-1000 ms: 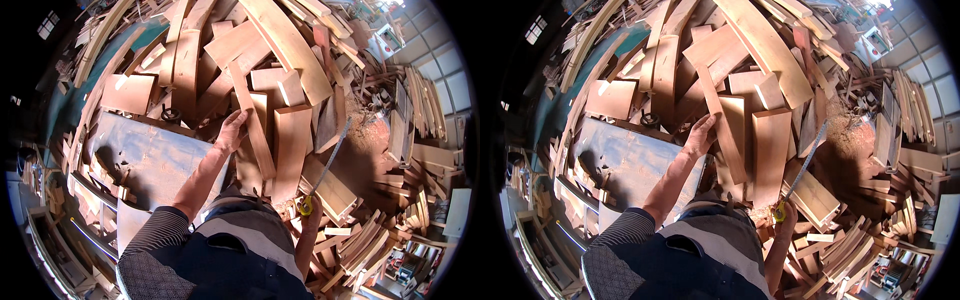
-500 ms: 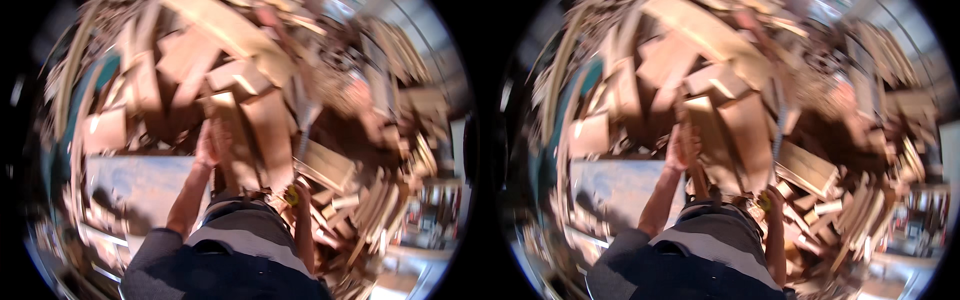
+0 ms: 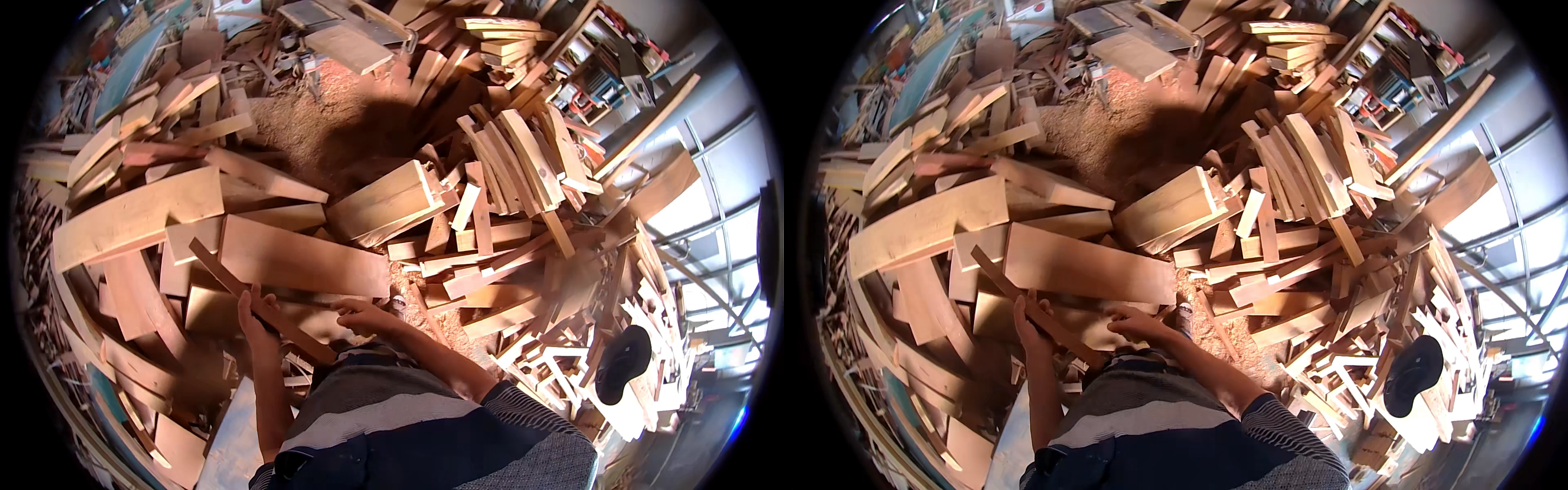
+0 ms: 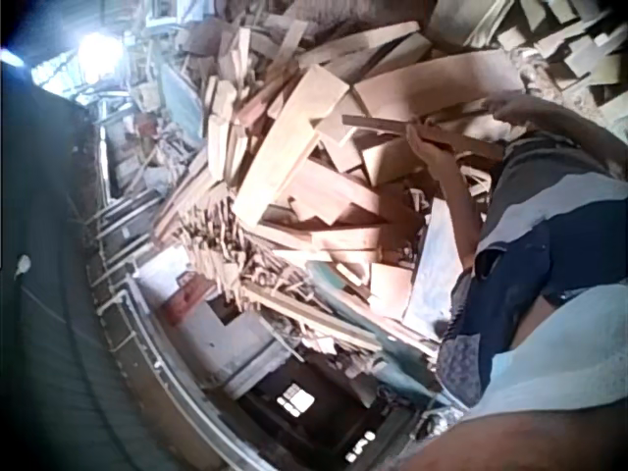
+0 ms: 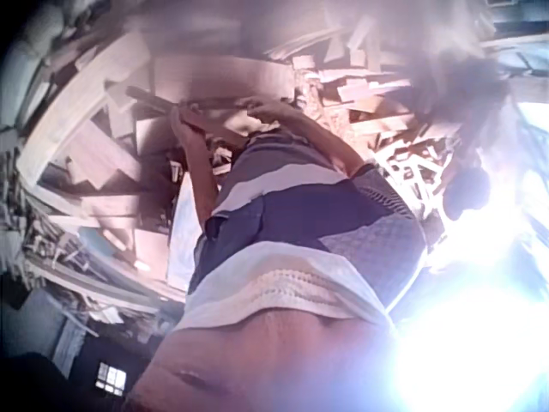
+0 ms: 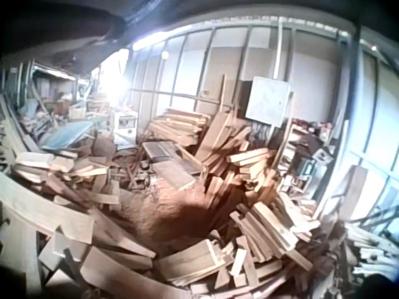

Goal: The person measures different wood pieces by hand using a yellow tape measure, holding the tape across the length and width of several wood blocks and planks atop a dusty workbench.

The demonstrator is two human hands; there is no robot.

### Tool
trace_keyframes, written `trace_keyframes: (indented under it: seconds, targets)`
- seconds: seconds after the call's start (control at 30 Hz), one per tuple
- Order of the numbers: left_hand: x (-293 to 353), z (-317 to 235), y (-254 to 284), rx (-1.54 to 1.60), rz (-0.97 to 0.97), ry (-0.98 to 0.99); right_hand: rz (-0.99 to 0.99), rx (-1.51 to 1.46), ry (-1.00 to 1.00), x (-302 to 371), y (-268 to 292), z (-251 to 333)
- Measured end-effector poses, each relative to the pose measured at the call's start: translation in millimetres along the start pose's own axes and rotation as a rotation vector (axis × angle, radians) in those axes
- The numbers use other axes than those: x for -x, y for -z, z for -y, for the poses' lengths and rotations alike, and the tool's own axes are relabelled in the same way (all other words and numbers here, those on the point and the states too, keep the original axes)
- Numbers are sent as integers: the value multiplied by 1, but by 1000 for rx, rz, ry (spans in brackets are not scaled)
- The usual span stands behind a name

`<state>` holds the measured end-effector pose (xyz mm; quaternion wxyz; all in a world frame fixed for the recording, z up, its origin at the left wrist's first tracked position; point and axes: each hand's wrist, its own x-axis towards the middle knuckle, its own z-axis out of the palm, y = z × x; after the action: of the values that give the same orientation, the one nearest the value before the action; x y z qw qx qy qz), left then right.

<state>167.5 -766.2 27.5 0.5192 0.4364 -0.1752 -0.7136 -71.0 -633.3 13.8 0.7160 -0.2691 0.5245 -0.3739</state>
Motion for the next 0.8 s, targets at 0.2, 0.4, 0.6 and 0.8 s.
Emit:
trace_keyframes:
  seconds: [0.2, 0.4, 0.6, 0.8]
  targets:
    - [25, 45, -125, -307, 252, -117, 52, 53, 133, 15, 45, 30]
    - [33, 107, -185, -400, 474, -181, 157, 324, 288, 22, 111, 45]
    - [53, 136, -256, -415, 522, -199, 90, 348, 344, 54, 162, 68]
    - [25, 185, -235, -671, 392, -179, -340, 188, 232, 90, 229, 65]
